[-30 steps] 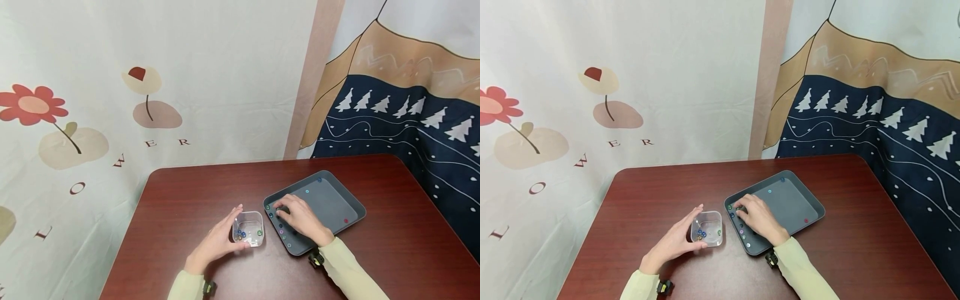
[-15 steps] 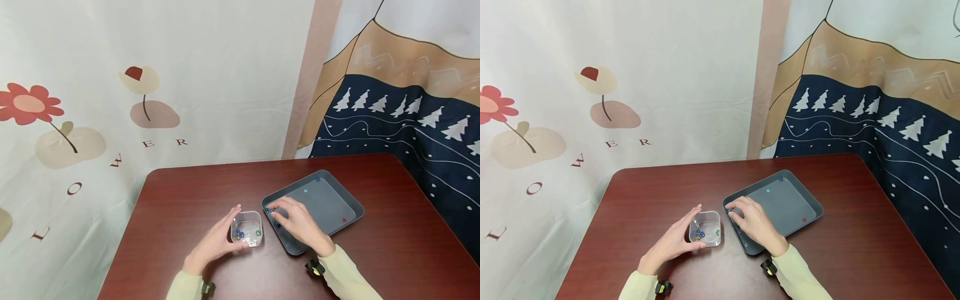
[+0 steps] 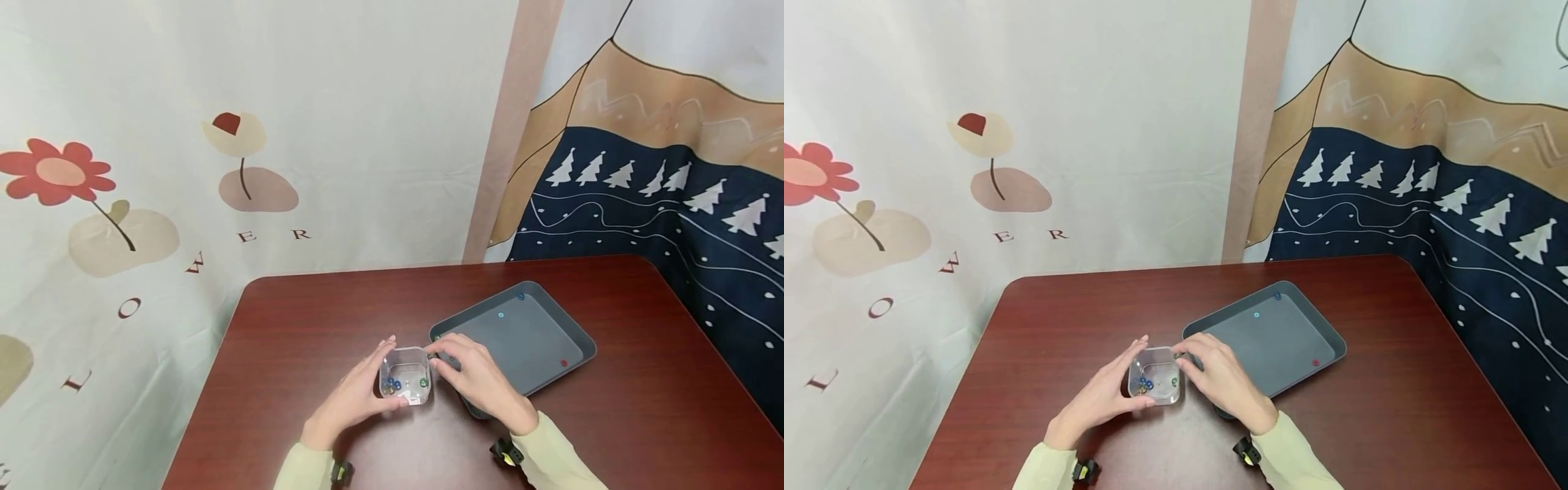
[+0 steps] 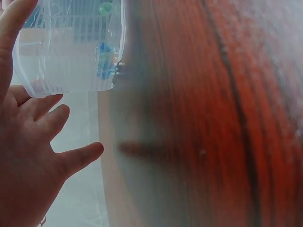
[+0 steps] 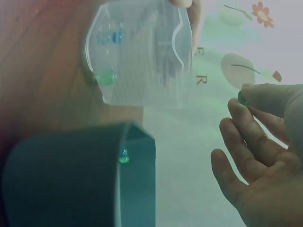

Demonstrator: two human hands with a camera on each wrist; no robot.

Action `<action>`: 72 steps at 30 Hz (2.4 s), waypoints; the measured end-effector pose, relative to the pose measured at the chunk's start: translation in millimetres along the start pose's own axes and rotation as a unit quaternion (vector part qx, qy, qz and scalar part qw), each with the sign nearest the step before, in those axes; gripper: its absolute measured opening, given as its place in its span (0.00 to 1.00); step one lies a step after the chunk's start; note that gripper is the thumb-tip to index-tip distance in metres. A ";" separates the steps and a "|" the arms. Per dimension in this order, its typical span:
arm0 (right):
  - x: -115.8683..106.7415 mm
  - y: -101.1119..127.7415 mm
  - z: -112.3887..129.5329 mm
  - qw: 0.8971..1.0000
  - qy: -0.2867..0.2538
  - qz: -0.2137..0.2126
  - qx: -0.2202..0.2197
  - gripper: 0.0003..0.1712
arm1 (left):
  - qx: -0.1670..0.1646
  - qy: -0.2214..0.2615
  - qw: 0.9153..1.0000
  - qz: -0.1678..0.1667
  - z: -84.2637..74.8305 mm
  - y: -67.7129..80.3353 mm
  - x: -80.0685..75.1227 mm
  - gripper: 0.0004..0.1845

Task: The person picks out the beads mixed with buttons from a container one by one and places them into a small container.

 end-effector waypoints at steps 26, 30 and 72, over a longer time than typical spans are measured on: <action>30.2 10.0 10.4 0.998 0.036 0.016 -0.055 0.12 | -0.009 0.005 1.000 0.010 -0.8 0.2 0.9 0.58; 30.7 9.3 10.4 0.997 0.042 0.018 -0.057 0.13 | -0.006 0.008 1.000 0.008 -1.1 -0.2 0.4 0.58; -32.7 -32.2 -42.6 0.997 0.055 0.046 0.030 0.22 | -0.019 0.007 1.000 0.004 0.0 -0.8 0.6 0.59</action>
Point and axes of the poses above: each hand's wrist, its own y-axis away from the middle knuckle, its own x-axis out of the palm, z = x × y, the point moved 3 cm from there along -y, towards the middle knuckle, and after that the axes turned 9 degrees about y, right-handed, at the moved point
